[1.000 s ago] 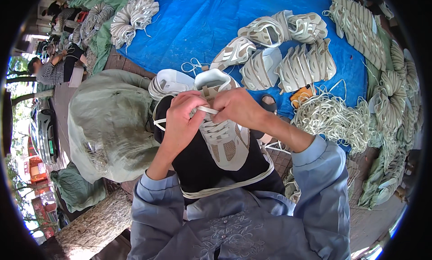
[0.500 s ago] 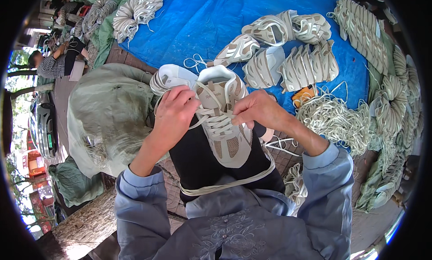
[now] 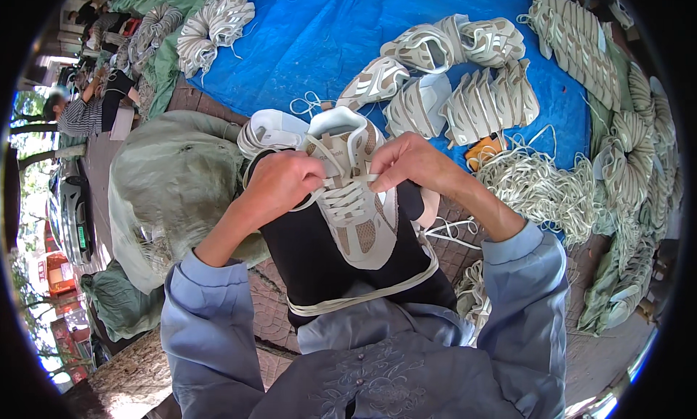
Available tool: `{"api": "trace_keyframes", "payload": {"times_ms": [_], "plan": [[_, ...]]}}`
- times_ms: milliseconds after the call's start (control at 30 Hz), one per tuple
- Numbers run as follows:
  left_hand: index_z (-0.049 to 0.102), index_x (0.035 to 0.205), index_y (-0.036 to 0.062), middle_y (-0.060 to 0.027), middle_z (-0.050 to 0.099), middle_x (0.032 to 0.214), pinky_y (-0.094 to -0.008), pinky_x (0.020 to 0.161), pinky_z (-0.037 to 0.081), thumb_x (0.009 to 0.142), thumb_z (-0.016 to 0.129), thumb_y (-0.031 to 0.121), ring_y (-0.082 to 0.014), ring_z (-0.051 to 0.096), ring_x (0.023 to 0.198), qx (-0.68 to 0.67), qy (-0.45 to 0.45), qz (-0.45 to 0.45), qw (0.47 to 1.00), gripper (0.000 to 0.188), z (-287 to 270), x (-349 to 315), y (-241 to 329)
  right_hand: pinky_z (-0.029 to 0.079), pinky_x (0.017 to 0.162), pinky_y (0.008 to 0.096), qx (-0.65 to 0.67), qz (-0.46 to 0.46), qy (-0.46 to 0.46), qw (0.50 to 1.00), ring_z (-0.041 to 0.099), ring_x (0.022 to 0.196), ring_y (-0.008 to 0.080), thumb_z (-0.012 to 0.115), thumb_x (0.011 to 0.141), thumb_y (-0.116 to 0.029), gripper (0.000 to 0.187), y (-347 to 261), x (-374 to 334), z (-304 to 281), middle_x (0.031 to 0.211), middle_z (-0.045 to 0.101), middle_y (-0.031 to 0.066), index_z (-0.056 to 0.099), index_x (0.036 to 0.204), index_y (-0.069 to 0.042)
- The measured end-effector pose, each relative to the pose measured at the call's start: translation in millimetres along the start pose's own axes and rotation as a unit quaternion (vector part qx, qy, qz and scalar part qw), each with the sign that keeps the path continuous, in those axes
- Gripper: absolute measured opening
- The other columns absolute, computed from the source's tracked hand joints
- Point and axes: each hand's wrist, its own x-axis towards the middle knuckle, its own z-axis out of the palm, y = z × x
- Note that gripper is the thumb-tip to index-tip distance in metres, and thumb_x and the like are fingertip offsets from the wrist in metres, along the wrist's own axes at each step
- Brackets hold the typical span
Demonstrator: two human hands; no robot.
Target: The person sits on a blue tarp on a sidewalk and laces a white sneaker by hand. They thread a long white lace through the eyelets, pull it tight, and tie a knot, repeating the process to secure the shoe.
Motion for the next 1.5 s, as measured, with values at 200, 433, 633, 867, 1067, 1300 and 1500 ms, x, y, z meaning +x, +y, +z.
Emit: {"api": "trace_keyframes", "payload": {"times_ms": [200,433,633,867,1067,1300,1500], "plan": [[0.060,0.073,0.0055,-0.0108,0.056,0.071,-0.0360,0.060,0.043,0.073,0.054,0.011,-0.0284,0.056,0.068,0.000,0.015,-0.025,1.000,0.008,-2,-8,4,0.037,0.051,0.0204,0.003,0.038,-0.024,0.999,0.050,0.050,0.0074,0.067,0.061,-0.007,0.011,-17,10,3,0.056,0.057,0.0034,0.064,0.068,0.001],[0.058,0.073,0.0043,-0.0117,0.056,0.072,-0.0355,0.062,0.043,0.074,0.054,0.011,-0.0294,0.056,0.069,-0.031,-0.024,-0.036,0.999,0.008,-8,-9,-2,0.029,0.039,0.0203,-0.067,0.065,-0.057,0.994,0.046,0.041,0.0050,0.062,0.065,-0.015,0.014,-29,26,7,0.048,0.054,0.0025,0.063,0.064,-0.002],[0.055,0.072,0.0010,-0.0132,0.054,0.073,-0.0353,0.062,0.042,0.073,0.053,0.008,-0.0294,0.055,0.069,-0.004,-0.013,-0.027,1.000,0.008,-13,-11,-4,0.034,0.043,0.0216,-0.164,0.041,-0.041,0.985,0.046,0.042,0.0066,0.061,0.061,-0.014,0.012,-52,30,20,0.049,0.054,0.0026,0.063,0.064,-0.002],[0.057,0.091,0.0015,-0.0036,0.057,0.075,-0.0282,0.057,0.043,0.071,0.063,0.009,-0.0130,0.053,0.062,-0.336,0.021,-0.091,0.937,0.022,-6,-12,8,0.040,0.050,0.0241,-0.281,-0.064,-0.050,0.956,0.053,0.056,0.0091,0.060,0.058,-0.006,0.011,-55,47,38,0.060,0.058,0.0019,0.062,0.069,-0.004],[0.056,0.091,-0.0002,-0.0010,0.056,0.077,-0.0195,0.057,0.039,0.076,0.059,0.008,-0.0047,0.049,0.067,-0.480,-0.050,-0.148,0.863,0.017,1,-19,-5,0.042,0.050,0.0232,-0.216,-0.150,0.030,0.964,0.052,0.056,0.0076,0.056,0.063,-0.002,0.009,-50,30,46,0.061,0.058,0.0027,0.060,0.071,-0.003],[0.056,0.087,0.0000,-0.0001,0.055,0.076,-0.0188,0.061,0.041,0.077,0.055,0.000,-0.0044,0.050,0.067,-0.530,-0.003,-0.062,0.846,0.010,6,-19,-9,0.040,0.049,0.0212,-0.136,-0.003,0.000,0.991,0.050,0.054,0.0057,0.058,0.061,-0.001,0.012,-29,33,26,0.061,0.057,0.0014,0.061,0.072,-0.001],[0.054,0.084,0.0000,-0.0002,0.055,0.079,-0.0205,0.064,0.043,0.078,0.053,-0.002,-0.0049,0.051,0.069,-0.526,0.039,-0.054,0.848,0.007,13,-22,-8,0.041,0.054,0.0250,-0.296,-0.058,-0.084,0.950,0.053,0.057,0.0133,0.063,0.058,-0.003,0.016,-19,42,28,0.063,0.056,0.0051,0.062,0.075,-0.004]]}}
